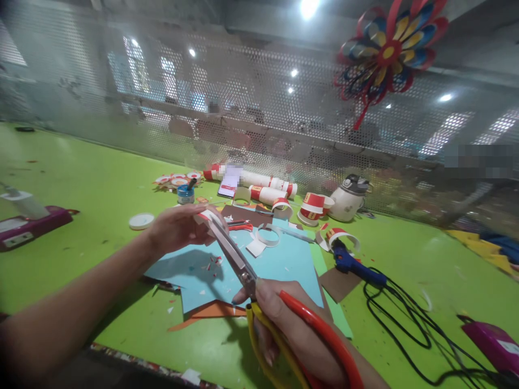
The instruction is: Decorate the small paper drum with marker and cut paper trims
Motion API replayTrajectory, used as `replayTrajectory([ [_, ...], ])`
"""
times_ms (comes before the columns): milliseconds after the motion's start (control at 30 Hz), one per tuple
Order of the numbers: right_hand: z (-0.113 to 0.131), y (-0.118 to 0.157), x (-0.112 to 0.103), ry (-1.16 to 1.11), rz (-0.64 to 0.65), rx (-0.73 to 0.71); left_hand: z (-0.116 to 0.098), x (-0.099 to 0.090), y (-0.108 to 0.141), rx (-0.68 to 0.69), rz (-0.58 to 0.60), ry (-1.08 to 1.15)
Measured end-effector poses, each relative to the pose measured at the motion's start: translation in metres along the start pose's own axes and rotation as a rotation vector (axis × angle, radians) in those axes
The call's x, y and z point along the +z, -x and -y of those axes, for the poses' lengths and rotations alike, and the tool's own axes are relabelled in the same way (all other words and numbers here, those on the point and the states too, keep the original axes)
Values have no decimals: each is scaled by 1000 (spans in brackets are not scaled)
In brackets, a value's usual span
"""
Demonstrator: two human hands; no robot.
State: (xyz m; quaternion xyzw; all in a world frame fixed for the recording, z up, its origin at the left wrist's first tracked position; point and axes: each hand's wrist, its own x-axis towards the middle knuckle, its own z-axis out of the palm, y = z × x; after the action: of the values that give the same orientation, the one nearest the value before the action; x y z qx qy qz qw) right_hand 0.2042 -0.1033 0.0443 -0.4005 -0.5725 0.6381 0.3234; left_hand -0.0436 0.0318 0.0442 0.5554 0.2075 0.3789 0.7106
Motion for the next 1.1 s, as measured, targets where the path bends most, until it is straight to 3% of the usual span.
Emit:
replayTrajectory([
  [267,-13,4,-3,-49,22,1,-1,1,1,19,-17,-10],
  [600,-12,8,-3,-92,-90,87,0,2,2,-9,-30,34],
  [1100,9,16,-4,461,-238,71,-2,6,2,-17,-24,-3],
])
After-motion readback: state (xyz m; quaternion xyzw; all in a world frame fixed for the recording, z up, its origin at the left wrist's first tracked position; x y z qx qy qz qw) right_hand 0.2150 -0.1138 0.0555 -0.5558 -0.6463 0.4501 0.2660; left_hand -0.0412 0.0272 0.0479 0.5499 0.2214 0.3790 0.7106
